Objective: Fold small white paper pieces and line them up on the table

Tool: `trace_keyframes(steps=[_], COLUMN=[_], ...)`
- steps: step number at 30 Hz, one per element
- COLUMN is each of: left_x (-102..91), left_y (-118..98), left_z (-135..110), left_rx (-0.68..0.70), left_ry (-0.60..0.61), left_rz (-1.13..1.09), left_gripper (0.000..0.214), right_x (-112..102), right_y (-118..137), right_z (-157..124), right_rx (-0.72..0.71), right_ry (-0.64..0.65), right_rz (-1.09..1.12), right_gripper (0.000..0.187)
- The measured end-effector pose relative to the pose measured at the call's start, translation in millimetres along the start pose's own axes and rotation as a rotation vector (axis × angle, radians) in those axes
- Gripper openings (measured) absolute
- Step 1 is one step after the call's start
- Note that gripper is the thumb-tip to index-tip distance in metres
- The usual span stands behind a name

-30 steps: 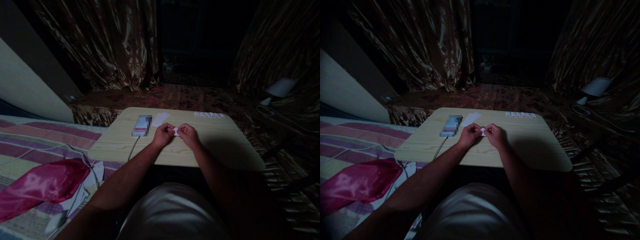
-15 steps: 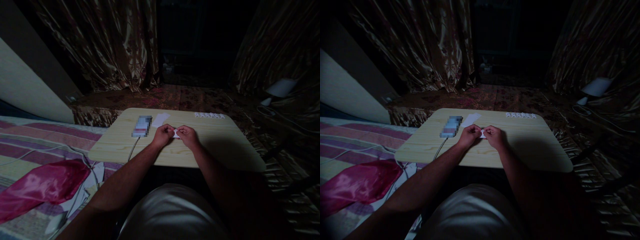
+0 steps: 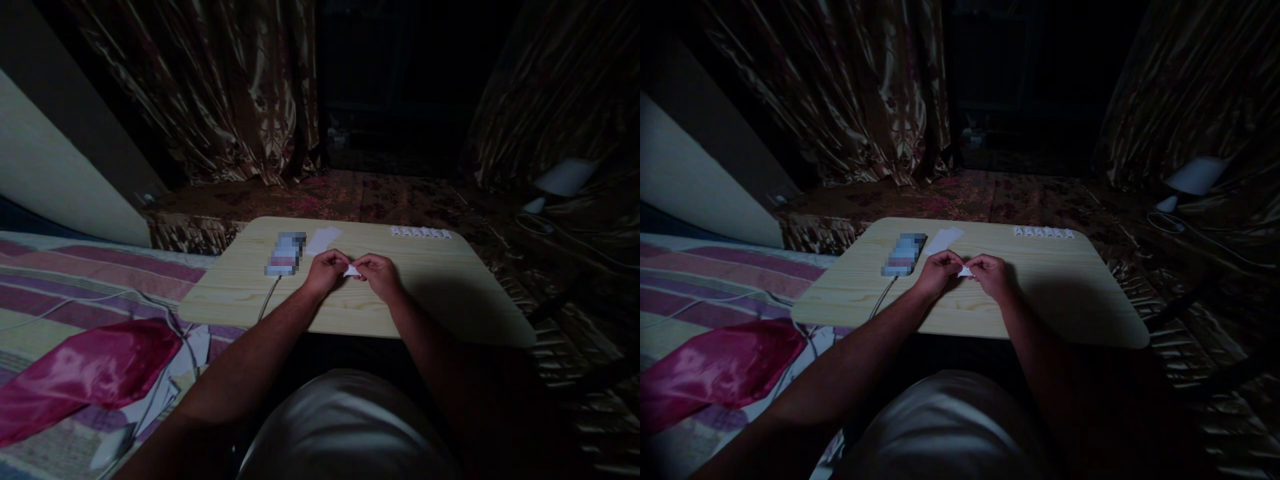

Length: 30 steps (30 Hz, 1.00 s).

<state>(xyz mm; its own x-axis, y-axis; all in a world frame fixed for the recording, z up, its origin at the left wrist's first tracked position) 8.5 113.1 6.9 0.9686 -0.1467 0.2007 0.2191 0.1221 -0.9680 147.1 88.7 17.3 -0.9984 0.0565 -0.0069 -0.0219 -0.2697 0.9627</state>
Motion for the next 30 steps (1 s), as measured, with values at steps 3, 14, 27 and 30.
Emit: trace_keyframes(steps=[3, 14, 27, 30], left_x=[-0.1, 7.1, 1.8, 1.5], left_y=[0, -8, -13, -13], left_z=[-1, -7, -6, -6], left_rx=[-0.005, 0.045, 0.129, 0.121], left_ry=[-0.002, 0.044, -0.004, -0.002], left_rz=[-0.004, 0.013, 0.116, 0.121], left_gripper=[0.010, 0.030, 0.028, 0.030], right_x=[0, 0, -2, -2], right_y=[-1, -5, -8, -8], right_z=[0, 1, 2, 2], right_rx=[0.010, 0.026, 0.033, 0.037], right_ry=[0.011, 0.006, -0.019, -0.014], right_rz=[0.027, 0.057, 0.048, 0.049], right_gripper=[0.011, 0.016, 0.025, 0.024])
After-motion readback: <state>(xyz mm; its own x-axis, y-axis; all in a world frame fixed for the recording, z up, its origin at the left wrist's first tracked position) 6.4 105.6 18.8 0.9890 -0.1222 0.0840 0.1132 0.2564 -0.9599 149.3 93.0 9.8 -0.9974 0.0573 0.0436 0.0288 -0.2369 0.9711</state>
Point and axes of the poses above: each hand's wrist, its own z-axis towards the middle knuckle, its own x-axis out of the palm, y = z × x, the point moved 10 cm from there along z, towards the middle knuckle, and after that the axes turned 3 degrees about -y, right-handed, at the moved point
